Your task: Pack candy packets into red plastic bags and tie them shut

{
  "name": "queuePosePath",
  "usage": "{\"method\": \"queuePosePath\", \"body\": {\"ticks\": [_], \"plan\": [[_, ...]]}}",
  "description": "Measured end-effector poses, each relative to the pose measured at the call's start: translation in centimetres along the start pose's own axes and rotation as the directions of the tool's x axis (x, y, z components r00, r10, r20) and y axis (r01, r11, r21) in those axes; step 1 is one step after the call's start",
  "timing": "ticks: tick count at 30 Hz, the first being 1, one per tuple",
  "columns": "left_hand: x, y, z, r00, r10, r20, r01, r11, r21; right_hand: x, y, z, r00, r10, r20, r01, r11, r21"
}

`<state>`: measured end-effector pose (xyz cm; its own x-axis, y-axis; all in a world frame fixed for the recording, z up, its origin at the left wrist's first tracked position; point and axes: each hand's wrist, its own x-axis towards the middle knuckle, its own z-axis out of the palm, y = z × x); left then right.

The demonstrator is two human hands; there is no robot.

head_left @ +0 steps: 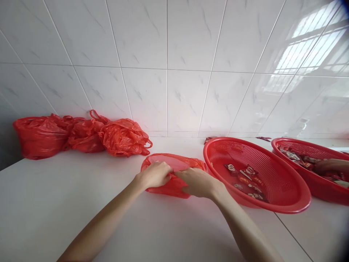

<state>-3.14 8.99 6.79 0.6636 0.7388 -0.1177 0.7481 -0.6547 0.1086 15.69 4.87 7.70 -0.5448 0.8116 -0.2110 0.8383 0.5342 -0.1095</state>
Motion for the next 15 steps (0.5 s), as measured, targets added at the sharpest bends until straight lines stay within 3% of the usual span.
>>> {"method": "queuePosePath", "body": {"ticks": [2, 4, 8, 15], "plan": [[0.0, -0.1, 0.1, 0.999, -0.029, 0.028, 0.029, 1.0, 0.005, -0.3, -0.3, -0.2, 0.994, -0.053, -0.099, 0.053, 0.999, -0.009], [-0.2, -0.2, 0.0, 0.996, -0.067, 0.066, 0.068, 0.998, -0.009, -0.1, -0.3, -0.2, 0.994, -0.001, -0.114, -0.004, 0.999, -0.047], [-0.7, -0.7, -0.3, 0.969, -0.184, 0.162, 0.194, 0.98, -0.048, 1.0, 0.4, 0.2, 0.986, 0.161, 0.034, -0.158, 0.985, -0.073], [-1.1, -1.3, -0.9, 0.953, -0.169, 0.252, 0.199, 0.975, -0.098, 1.8, 1.2, 1.0, 0.977, 0.165, 0.134, -0.162, 0.986, -0.028]]}}
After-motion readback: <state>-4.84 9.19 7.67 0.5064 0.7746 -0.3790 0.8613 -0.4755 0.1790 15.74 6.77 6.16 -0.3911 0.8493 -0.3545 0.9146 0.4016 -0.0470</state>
